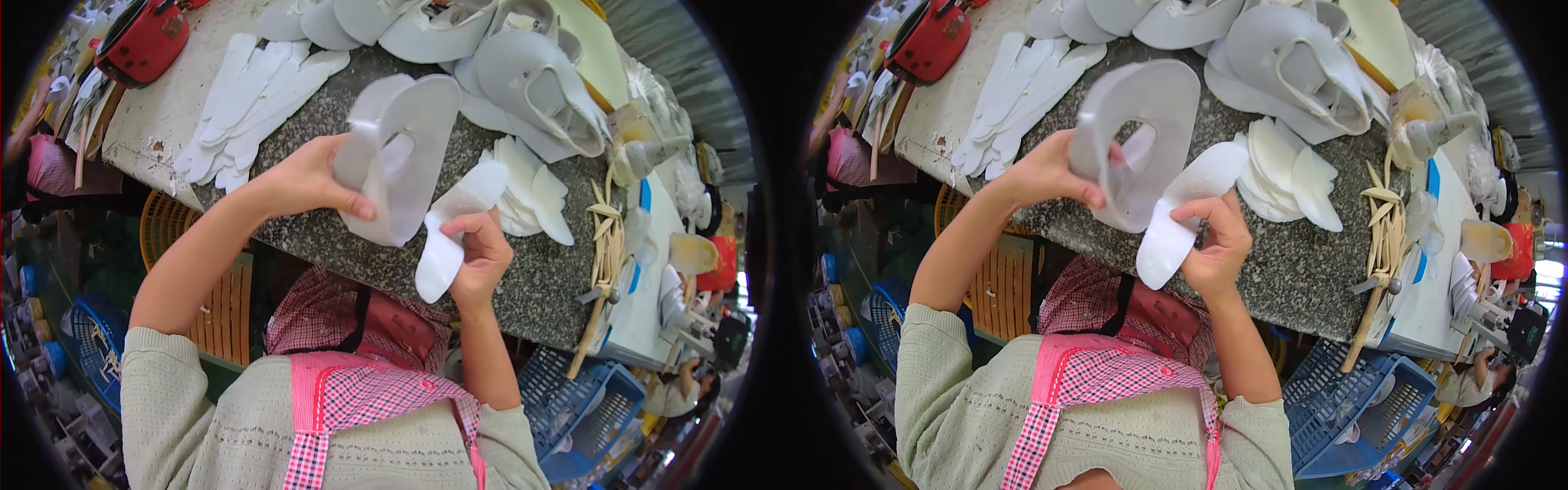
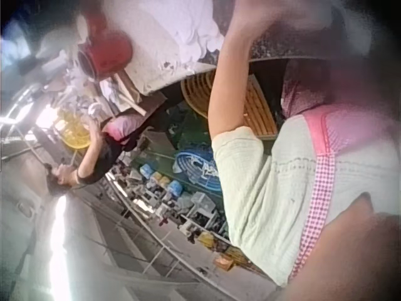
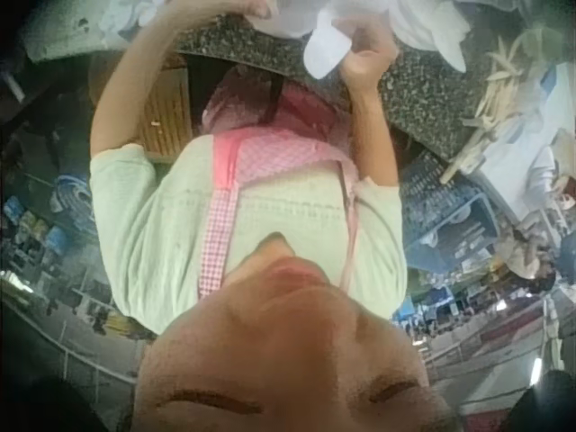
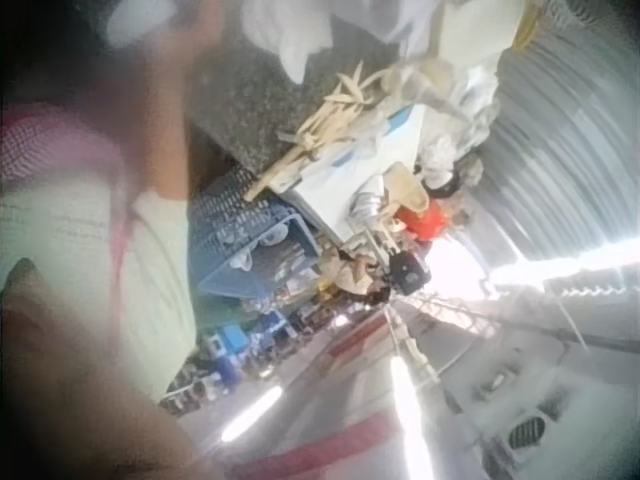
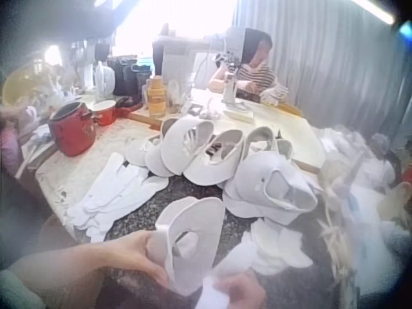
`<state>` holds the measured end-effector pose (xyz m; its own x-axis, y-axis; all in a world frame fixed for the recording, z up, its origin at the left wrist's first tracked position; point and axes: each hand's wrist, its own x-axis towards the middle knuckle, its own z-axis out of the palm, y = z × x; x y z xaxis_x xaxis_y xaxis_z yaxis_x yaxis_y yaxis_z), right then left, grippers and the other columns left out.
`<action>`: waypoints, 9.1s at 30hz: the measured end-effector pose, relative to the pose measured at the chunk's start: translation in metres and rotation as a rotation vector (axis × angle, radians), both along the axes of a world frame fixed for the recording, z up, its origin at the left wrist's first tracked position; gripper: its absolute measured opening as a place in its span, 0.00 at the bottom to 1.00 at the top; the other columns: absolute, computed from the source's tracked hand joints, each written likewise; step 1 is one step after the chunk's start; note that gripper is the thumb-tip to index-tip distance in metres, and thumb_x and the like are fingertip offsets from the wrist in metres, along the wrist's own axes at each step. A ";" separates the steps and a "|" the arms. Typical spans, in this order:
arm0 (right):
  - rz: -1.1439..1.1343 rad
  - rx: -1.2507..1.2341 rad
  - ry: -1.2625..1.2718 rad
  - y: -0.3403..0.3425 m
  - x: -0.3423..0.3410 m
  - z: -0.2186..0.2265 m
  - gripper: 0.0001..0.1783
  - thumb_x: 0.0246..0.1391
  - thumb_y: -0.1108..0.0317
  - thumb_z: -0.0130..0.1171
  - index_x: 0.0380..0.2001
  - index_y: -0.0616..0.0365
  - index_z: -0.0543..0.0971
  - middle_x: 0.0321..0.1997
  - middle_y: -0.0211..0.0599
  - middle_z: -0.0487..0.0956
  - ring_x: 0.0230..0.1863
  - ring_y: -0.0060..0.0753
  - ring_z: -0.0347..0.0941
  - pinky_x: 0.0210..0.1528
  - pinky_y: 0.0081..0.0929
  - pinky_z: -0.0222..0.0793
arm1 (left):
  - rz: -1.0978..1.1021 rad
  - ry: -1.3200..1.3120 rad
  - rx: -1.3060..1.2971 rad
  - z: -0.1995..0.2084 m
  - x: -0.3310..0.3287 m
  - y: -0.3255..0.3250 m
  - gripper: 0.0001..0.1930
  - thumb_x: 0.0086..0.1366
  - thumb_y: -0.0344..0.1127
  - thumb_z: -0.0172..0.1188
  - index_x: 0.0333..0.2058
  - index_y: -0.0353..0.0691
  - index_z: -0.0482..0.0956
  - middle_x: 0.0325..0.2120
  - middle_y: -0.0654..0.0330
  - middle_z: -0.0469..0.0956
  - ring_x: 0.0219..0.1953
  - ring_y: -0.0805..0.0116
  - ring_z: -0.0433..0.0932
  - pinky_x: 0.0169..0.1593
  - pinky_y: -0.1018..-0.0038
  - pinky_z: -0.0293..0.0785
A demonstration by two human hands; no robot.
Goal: The person takes heated stiffening pieces from a cooker and assembles shoe uppers by inserting and pressing the internal components and linings into shape by hand.
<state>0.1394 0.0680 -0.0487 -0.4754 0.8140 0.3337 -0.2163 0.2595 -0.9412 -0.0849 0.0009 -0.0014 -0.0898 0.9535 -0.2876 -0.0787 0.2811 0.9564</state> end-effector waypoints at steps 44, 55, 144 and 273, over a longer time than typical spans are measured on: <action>0.035 0.825 -0.457 -0.029 -0.042 -0.008 0.16 0.34 0.78 0.60 0.34 0.63 0.77 0.35 0.47 0.75 0.31 0.49 0.73 0.30 0.36 0.71 | -0.531 0.492 0.391 -0.055 -0.039 -0.043 0.31 0.46 0.38 0.68 0.51 0.41 0.71 0.49 0.54 0.72 0.51 0.59 0.71 0.56 0.68 0.64; 0.046 0.829 -0.539 -0.024 -0.046 -0.014 0.18 0.35 0.76 0.62 0.35 0.66 0.76 0.35 0.51 0.72 0.31 0.50 0.72 0.29 0.37 0.71 | -0.436 0.531 0.402 -0.047 -0.040 -0.045 0.22 0.46 0.32 0.63 0.42 0.37 0.73 0.41 0.50 0.73 0.43 0.51 0.73 0.48 0.63 0.70; 0.262 0.745 -0.827 0.017 -0.032 0.015 0.21 0.38 0.68 0.64 0.40 0.61 0.75 0.43 0.45 0.73 0.45 0.48 0.69 0.45 0.38 0.68 | -0.464 1.476 1.003 0.020 0.023 -0.006 0.06 0.41 0.34 0.53 0.20 0.39 0.73 0.24 0.63 0.70 0.32 0.68 0.72 0.38 0.75 0.71; 0.481 1.118 -0.859 -0.001 -0.024 0.014 0.20 0.34 0.74 0.57 0.38 0.64 0.76 0.43 0.38 0.75 0.34 0.37 0.74 0.30 0.31 0.72 | -0.339 1.655 0.395 -0.027 0.043 -0.065 0.18 0.47 0.31 0.55 0.39 0.32 0.75 0.34 0.58 0.71 0.36 0.62 0.73 0.35 0.69 0.74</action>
